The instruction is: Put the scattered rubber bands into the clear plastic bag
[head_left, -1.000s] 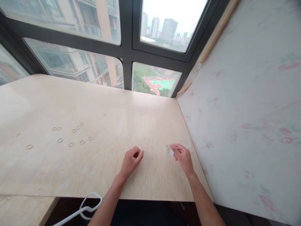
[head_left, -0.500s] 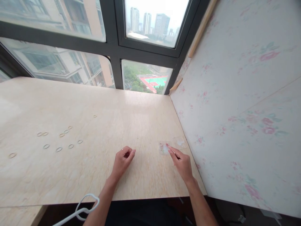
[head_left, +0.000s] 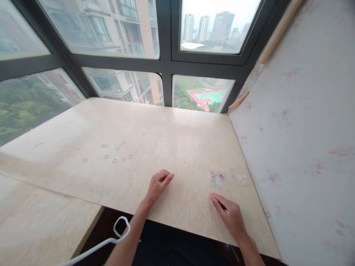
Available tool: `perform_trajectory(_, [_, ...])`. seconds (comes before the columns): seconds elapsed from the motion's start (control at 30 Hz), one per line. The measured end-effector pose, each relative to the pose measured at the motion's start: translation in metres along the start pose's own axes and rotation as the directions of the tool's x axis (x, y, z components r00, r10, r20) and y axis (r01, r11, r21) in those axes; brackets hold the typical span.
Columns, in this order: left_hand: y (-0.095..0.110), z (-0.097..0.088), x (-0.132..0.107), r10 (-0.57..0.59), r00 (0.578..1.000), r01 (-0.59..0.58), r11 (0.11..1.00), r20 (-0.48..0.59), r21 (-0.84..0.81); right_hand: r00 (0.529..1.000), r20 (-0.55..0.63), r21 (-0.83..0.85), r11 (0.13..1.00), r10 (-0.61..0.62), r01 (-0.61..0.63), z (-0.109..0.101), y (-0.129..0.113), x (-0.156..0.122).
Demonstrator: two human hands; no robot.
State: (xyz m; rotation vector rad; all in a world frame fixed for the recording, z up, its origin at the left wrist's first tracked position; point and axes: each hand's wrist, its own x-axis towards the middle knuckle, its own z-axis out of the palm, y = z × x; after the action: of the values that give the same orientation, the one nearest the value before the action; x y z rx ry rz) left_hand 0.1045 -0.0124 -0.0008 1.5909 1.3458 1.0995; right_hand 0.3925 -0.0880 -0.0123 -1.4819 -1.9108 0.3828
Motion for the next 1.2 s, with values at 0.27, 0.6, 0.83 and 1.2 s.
perform_trajectory(0.27, [-0.022, -0.110, 0.018, -0.157, 0.811, 0.294, 0.943, -0.564, 0.159, 0.996, 0.013, -0.101, 0.991, -0.086, 0.086, 0.002, 0.004, -0.001])
perform_trajectory(0.6, [-0.045, -0.157, 0.020, -0.135, 0.866, 0.465, 0.571, -0.481, 0.677, 0.997, 0.018, -0.129, 0.988, -0.081, 0.083, 0.004, 0.008, -0.001])
perform_trajectory(0.83, [-0.037, -0.146, 0.025, -0.148, 0.896, 0.442, 0.394, -0.419, 0.806, 0.997, 0.023, -0.109, 0.991, -0.080, 0.082, 0.002, 0.007, 0.000])
perform_trajectory(1.2, [-0.027, -0.164, 0.031, -0.275, 0.934, 0.319, 0.350, -0.229, 0.881, 0.995, -0.021, -0.076, 0.993, -0.095, 0.093, 0.001, 0.007, 0.000])
